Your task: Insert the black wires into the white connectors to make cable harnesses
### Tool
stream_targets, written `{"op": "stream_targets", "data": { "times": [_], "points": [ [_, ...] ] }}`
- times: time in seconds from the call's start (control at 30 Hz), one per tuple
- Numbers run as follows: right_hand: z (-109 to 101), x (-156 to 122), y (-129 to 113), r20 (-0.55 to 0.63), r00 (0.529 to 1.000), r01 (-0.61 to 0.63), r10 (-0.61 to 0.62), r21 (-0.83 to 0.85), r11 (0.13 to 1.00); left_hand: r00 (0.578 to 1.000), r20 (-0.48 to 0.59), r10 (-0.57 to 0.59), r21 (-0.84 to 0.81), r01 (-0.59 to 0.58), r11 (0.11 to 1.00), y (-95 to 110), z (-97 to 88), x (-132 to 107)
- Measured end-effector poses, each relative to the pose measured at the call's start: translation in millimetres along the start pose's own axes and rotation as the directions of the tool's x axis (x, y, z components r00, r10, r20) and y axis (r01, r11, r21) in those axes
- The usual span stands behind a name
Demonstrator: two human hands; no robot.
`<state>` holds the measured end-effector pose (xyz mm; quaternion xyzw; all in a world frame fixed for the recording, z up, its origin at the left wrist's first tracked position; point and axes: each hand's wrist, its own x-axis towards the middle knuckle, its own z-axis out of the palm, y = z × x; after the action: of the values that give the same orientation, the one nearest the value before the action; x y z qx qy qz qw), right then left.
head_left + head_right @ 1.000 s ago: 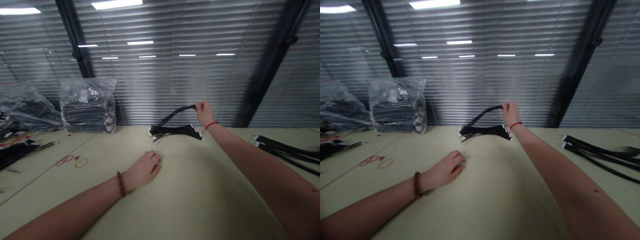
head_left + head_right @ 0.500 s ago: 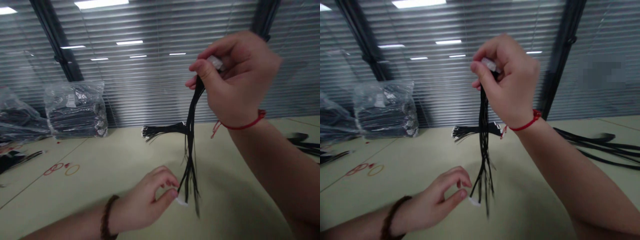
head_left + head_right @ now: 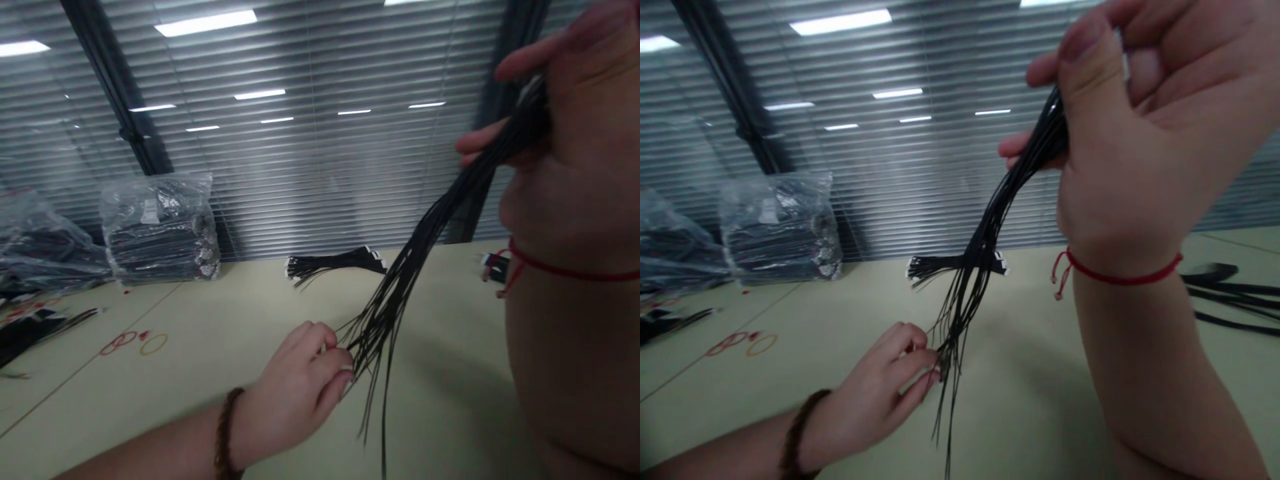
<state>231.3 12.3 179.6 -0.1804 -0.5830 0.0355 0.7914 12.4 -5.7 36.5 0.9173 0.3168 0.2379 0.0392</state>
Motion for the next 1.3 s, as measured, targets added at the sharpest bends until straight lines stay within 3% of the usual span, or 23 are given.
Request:
{"op": "stream_targets", "data": {
  "times": [0.1,0.23,0.37,0.43,0.6,0.7,0.83,0.9,0.97,1.03,1.13,1.23,1.3],
  "points": [
    [5,-5,2,-0.08,0.977,0.18,-0.195,-0.166,0.97,0.996,0.01,-0.092,0.095,0.09,0.991,-2,0.1,2],
    [6,-8,-2,0.022,0.986,0.168,-0.167,-0.163,0.972,0.984,0.04,-0.176,0.181,0.166,0.969,-11,-6.2,5],
    [-6,-5,-1,0.222,0.97,0.2,-0.103,-0.476,0.856,0.98,0.032,-0.196,0.107,0.191,0.976,-23,-24.1,13],
    [-10,-1,6,0.285,0.957,0.21,-0.059,-0.535,0.818,0.979,0.021,-0.202,0.051,0.201,0.978,-30,-32.8,19],
    [-5,2,24,0.222,0.975,0.024,0.024,-0.215,0.976,0.956,0.106,-0.273,0.244,0.241,0.939,-45,-41.5,28],
    [5,-2,29,0.221,0.967,-0.103,0.127,-0.115,0.988,0.945,0.114,-0.307,0.325,0.256,0.91,-43,-45.5,36],
    [14,-13,23,0.244,0.954,-0.15,0.175,-0.116,0.982,0.951,0.074,-0.301,0.345,0.259,0.902,-30,-53.6,59],
    [16,-18,18,0.259,0.945,-0.169,0.198,-0.132,0.977,0.97,0.072,-0.232,0.24,0.208,0.948,-21,-54.7,70],
    [16,-20,12,0.274,0.935,-0.192,0.224,-0.138,0.972,0.988,0.031,-0.153,-0.029,0.154,0.988,-13,-52.9,76],
    [14,-20,9,0.298,0.918,-0.235,0.262,-0.123,0.964,0.99,0.0,-0.138,-0.357,0.129,0.925,-6,-50.1,78],
    [11,-16,11,0.376,0.837,-0.421,0.397,-0.02,0.907,0.975,0.021,-0.22,-0.713,0.169,0.681,1,-48.1,74],
    [9,-14,17,0.543,0.665,-0.631,0.512,0.043,0.775,0.946,0.037,-0.321,-0.886,0.18,0.428,4,-49.6,69],
    [10,-15,18,0.691,0.532,-0.653,0.489,-0.033,0.756,0.927,0.055,-0.37,-0.927,0.185,0.326,5,-51.2,67]
  ]
}}
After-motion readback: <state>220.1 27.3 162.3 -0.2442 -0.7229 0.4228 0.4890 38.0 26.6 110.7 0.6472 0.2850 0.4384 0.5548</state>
